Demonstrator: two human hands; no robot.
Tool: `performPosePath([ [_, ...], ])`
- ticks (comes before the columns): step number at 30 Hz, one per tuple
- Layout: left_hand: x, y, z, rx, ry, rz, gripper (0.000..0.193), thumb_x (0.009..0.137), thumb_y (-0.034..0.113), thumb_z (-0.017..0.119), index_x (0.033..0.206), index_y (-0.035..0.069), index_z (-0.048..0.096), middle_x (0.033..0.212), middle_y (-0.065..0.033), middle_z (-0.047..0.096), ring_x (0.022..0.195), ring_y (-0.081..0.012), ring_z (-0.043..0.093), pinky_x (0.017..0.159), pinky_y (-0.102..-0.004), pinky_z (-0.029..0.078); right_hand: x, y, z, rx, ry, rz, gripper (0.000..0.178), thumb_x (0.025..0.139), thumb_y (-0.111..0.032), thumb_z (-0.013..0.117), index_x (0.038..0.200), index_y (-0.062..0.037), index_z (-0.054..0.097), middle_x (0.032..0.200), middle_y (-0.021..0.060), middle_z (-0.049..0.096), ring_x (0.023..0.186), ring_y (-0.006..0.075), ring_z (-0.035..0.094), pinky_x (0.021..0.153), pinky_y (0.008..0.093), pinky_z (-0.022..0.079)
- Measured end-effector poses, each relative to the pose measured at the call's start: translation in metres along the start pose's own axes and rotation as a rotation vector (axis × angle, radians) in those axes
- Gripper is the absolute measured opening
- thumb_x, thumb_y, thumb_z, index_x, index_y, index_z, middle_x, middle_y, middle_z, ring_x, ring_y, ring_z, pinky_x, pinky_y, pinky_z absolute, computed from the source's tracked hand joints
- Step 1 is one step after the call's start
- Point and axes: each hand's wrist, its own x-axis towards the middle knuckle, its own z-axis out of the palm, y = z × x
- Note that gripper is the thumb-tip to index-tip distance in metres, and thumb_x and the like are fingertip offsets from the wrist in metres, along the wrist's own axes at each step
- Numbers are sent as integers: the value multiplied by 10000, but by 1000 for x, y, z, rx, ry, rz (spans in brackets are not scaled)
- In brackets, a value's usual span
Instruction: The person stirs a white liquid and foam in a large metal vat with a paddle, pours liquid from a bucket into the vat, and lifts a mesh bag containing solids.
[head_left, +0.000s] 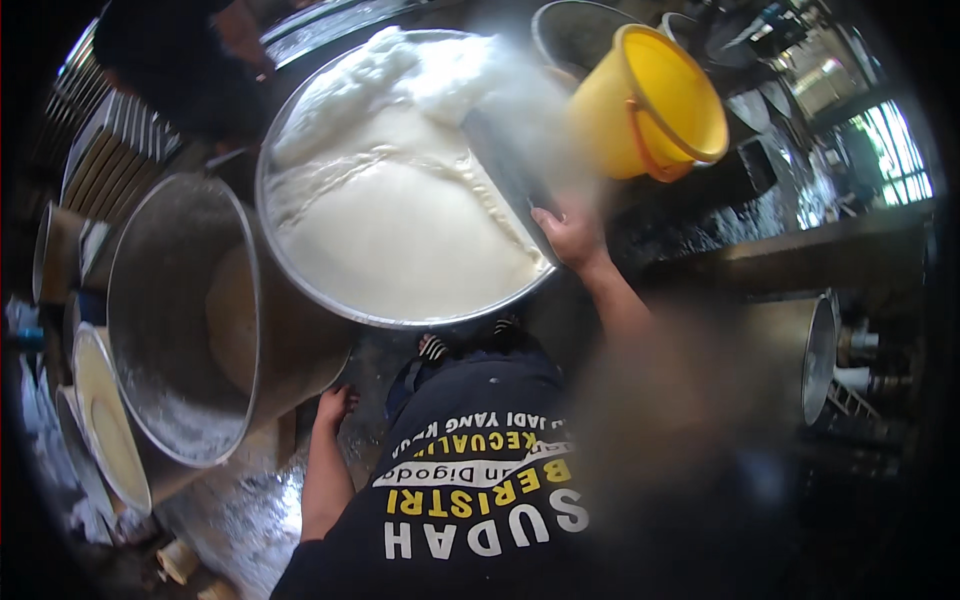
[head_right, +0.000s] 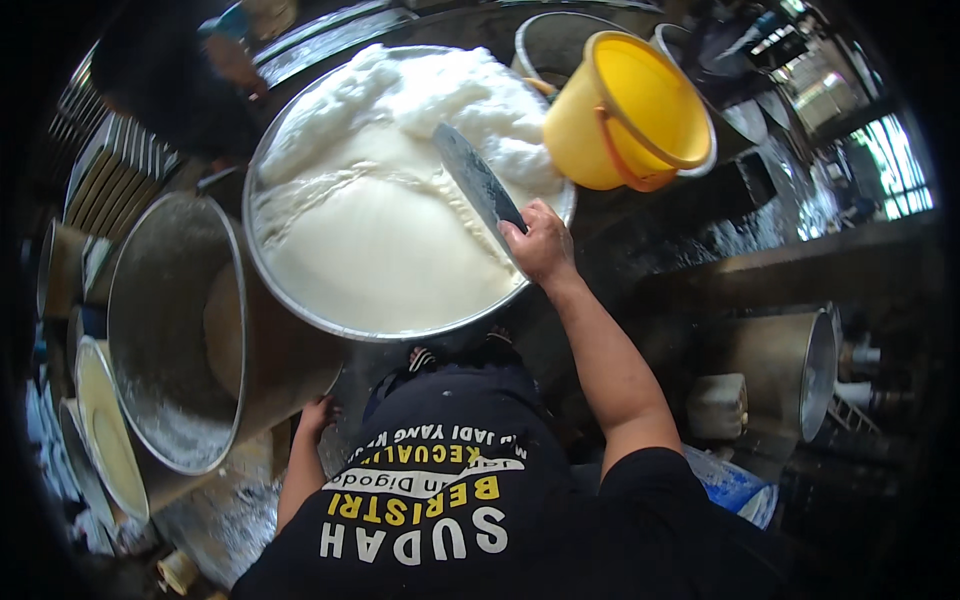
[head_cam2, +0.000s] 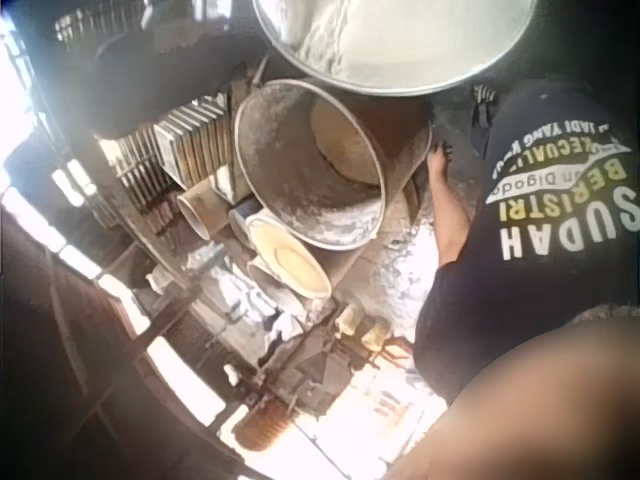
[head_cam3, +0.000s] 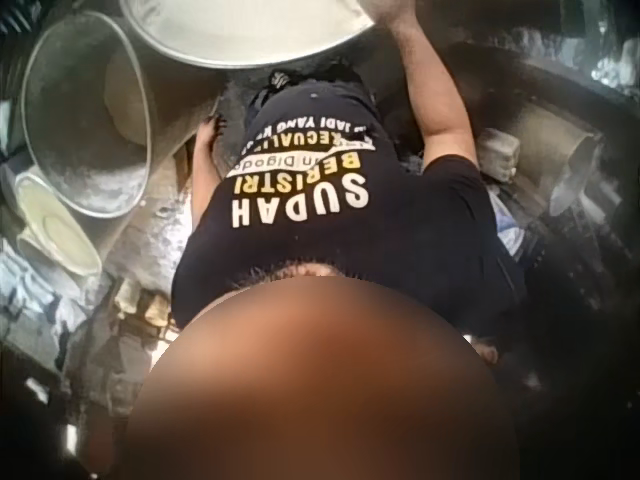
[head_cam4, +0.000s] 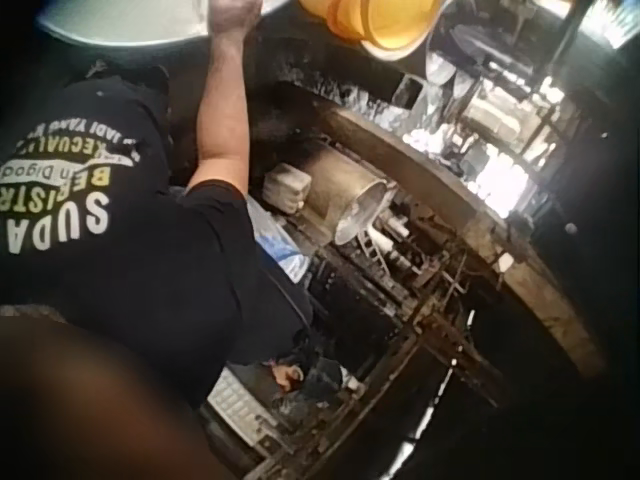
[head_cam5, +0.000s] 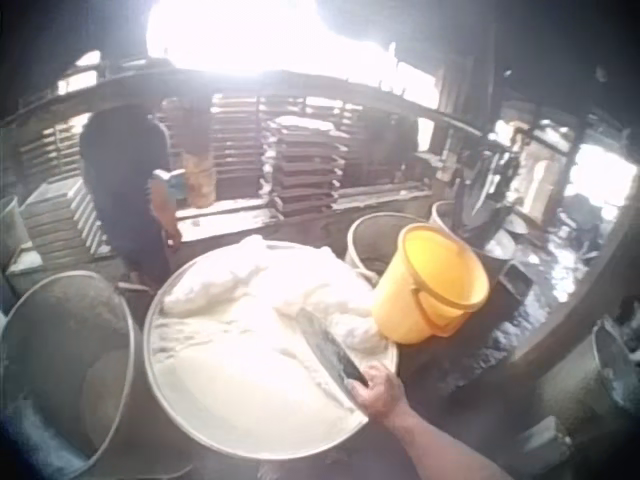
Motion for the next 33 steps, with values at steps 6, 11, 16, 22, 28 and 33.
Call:
performPosePath([
  [6, -32, 98, 23, -33, -429, 61, 308, 1017, 304, 589, 1091, 19, 680, 945, -85, 728, 851, -183, 704, 748, -317, 549, -9, -37, -167, 810, 266, 252, 87, 937, -93, 691, 1006, -46, 716, 914, 14, 718, 825, 80, 657, 783, 230, 530],
  [11, -56, 209, 61, -119, -629, 354, 276, 1010, 249, 613, 1137, 17, 691, 977, -82, 731, 917, -177, 702, 807, -310, 544, 15, 43, -265, 1309, 541, 439, 374, 936, -268, 705, 1223, -36, 648, 1177, 132, 700, 1059, 266, 687, 947, 380, 546],
  [16, -52, 319, 140, -36, -531, 558, 321, 1000, 237, 631, 1197, -13, 672, 1023, -96, 724, 968, -180, 676, 863, -329, 531, 56, 149, -290, 1399, 551, 636, 468, 938, -389, 662, 1335, -156, 572, 1331, 85, 632, 1220, 306, 595, 988, 599, 456],
  [22, -16, 431, 268, -17, -411, 687, 322, 1012, 215, 620, 1255, 5, 639, 1057, -62, 707, 934, -139, 670, 855, -293, 540, 127, 208, -251, 1502, 333, 641, 416, 892, -330, 752, 1223, -109, 632, 1108, 101, 708, 958, 268, 708, 860, 497, 582],
  [28, 33, 528, 375, -60, -181, 855, 287, 1013, 234, 612, 1176, 1, 652, 985, -52, 675, 842, -108, 627, 784, -267, 530, 138, 220, -270, 1638, 275, 557, 345, 974, -208, 643, 1251, -10, 593, 1151, 118, 693, 988, 260, 699, 912, 434, 584],
  [33, 92, 591, 456, -12, -194, 999, 336, 967, 258, 652, 1191, 9, 664, 929, -20, 663, 799, -99, 577, 716, -260, 481, 60, 264, -348, 1470, 486, 746, 321, 918, -219, 690, 1166, -16, 669, 1073, 119, 725, 943, 269, 712, 903, 424, 581],
])
